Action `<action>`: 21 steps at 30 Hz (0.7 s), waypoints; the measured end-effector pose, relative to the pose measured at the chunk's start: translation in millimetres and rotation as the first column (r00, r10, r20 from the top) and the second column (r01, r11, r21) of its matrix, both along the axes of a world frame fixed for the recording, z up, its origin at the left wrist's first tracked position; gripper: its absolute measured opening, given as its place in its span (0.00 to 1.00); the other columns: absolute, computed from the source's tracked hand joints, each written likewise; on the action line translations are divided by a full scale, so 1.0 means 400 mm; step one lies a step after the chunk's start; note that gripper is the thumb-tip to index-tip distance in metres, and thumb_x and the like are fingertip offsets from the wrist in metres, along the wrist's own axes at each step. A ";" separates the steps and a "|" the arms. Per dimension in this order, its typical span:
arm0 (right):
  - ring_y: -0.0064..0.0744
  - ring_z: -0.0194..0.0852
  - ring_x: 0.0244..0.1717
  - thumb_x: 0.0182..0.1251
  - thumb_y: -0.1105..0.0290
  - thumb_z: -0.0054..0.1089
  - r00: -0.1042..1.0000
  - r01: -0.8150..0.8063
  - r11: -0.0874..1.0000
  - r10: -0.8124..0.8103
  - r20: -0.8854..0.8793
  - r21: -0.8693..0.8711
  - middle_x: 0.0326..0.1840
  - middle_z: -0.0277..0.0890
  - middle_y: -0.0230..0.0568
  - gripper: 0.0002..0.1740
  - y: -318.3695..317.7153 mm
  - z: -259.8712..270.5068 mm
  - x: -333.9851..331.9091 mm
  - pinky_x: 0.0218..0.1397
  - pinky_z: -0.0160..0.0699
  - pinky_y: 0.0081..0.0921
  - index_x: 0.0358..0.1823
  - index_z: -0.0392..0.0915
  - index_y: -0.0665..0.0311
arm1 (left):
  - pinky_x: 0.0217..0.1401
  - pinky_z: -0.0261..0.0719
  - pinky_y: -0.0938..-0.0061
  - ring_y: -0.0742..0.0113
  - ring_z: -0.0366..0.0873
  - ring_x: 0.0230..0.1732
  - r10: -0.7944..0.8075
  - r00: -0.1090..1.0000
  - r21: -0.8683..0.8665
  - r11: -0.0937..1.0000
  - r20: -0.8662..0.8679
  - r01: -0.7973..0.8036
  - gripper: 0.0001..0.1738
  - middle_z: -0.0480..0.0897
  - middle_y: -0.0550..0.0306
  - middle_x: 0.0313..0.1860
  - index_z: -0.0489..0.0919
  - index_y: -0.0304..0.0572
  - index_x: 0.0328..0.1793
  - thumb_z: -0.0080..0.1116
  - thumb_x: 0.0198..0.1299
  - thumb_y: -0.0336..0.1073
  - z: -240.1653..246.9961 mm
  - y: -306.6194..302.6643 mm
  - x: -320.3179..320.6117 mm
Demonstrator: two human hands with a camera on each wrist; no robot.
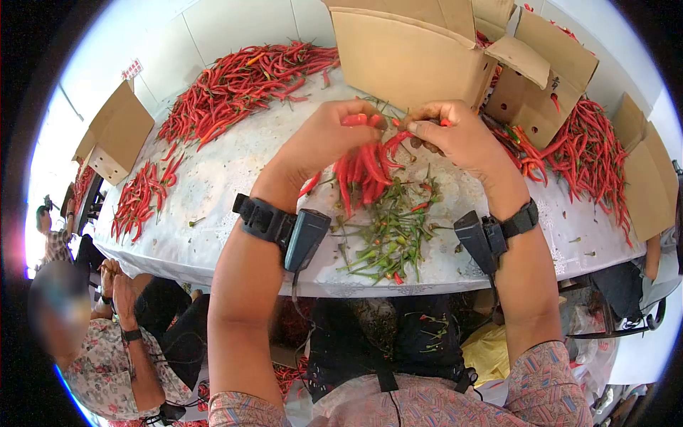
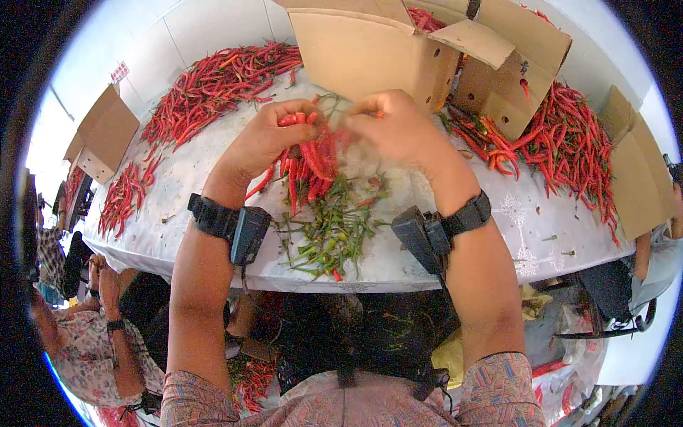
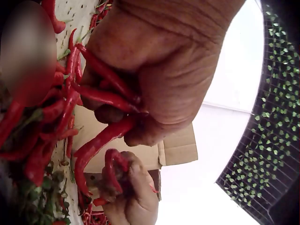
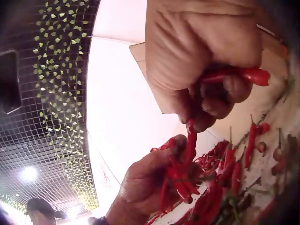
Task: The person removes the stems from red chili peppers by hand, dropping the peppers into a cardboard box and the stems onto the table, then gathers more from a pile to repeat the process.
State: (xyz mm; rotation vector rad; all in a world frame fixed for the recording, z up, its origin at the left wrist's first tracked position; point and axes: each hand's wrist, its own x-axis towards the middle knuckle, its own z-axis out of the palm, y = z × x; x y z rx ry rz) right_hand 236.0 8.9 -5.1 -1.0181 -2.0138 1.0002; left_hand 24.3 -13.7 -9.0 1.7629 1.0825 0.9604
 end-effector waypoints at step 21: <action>0.17 0.73 0.25 0.52 0.70 0.62 0.967 0.000 0.997 0.019 -0.255 0.074 0.24 0.77 0.31 0.08 -0.002 0.001 -0.027 0.29 0.73 0.19 0.31 0.79 0.68 | 0.40 0.71 0.83 0.80 0.74 0.33 -0.086 0.996 -0.073 0.994 -0.003 0.086 0.13 0.80 0.64 0.33 0.78 0.34 0.43 0.56 0.58 0.37 0.010 -0.005 0.019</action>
